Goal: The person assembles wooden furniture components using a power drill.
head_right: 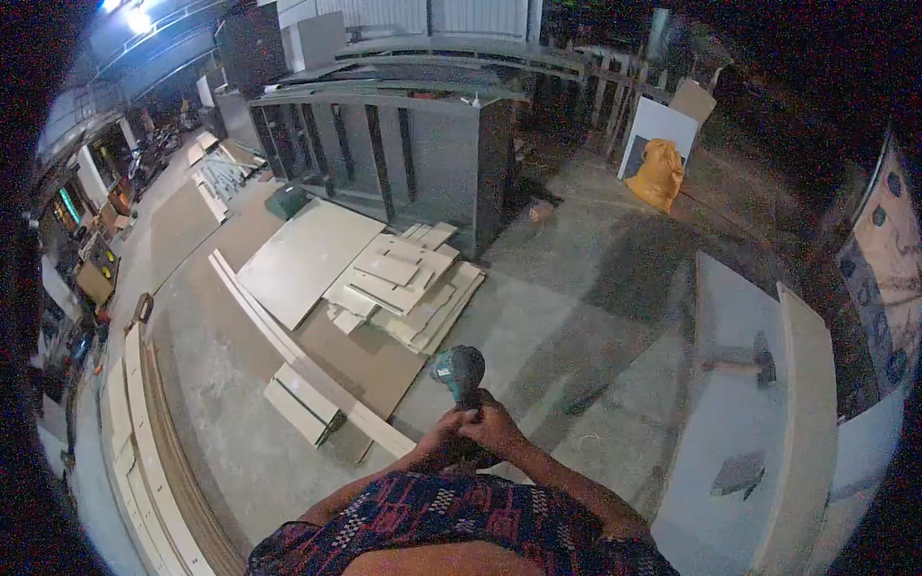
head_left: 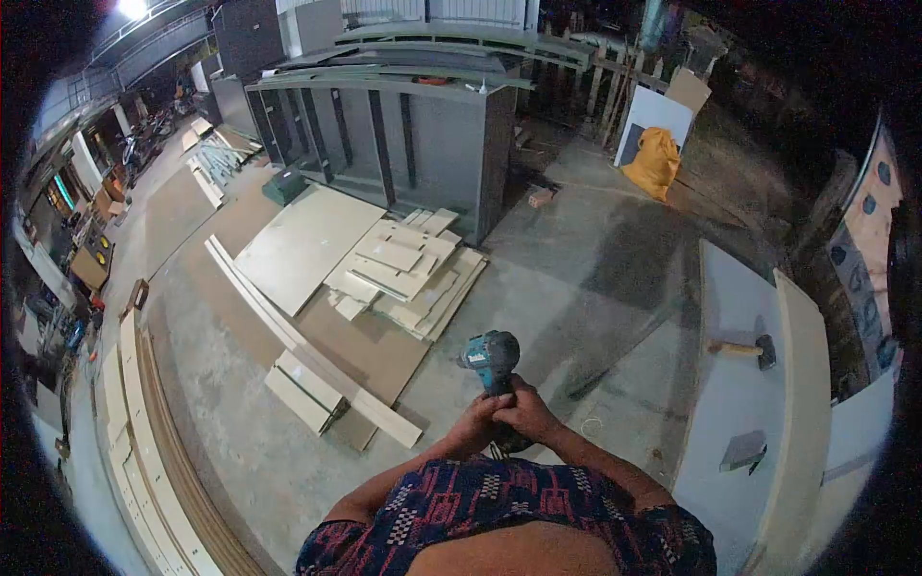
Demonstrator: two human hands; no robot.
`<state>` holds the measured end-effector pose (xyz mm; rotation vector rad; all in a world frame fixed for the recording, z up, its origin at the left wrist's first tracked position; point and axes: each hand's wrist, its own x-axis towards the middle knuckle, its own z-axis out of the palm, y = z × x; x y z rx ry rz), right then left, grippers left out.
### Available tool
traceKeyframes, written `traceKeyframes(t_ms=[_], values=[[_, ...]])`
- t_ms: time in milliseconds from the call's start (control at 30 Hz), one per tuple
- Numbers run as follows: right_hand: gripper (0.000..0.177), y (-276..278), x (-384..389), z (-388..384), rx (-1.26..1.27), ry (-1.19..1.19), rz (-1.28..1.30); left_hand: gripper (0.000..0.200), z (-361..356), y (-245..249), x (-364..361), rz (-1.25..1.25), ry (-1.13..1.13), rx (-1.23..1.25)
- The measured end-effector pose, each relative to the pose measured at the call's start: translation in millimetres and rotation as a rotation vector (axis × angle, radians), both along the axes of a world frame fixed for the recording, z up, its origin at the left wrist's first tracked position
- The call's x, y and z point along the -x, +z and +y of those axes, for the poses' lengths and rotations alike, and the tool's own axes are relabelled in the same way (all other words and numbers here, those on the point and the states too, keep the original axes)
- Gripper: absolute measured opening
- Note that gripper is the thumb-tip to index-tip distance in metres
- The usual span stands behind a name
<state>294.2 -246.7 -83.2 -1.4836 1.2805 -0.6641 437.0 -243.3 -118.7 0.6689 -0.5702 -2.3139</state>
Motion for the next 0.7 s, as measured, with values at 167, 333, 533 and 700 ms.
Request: traceKeyframes(t_ms=[167, 333, 533, 700], values=[[0.05, -2.9, 11.7, -72.5, 0.028, -0.058, 0.078, 0.036, -75.2, -3.8, 16.9, -0.038, 0.031, 0.016], [0.047, -20.4, 11.8, -177.5, 0.025, -0.12, 0.082, 0.039, -180.4, -19.8, 18.0, 0.019, 0.03, 0.021], [0.044, 5.5, 12.6, -306.0, 0.072, -0.095, 0.131, 0.034, -312.0, -0.5, 22.9, 0.042, 0.063, 0.04], [0.045, 25.5, 30.4, -391.1, 0.128, -0.122, 0.13, 0.039, -396.1, 23.6, 42.5, 0.029, 0.088, 0.089]])
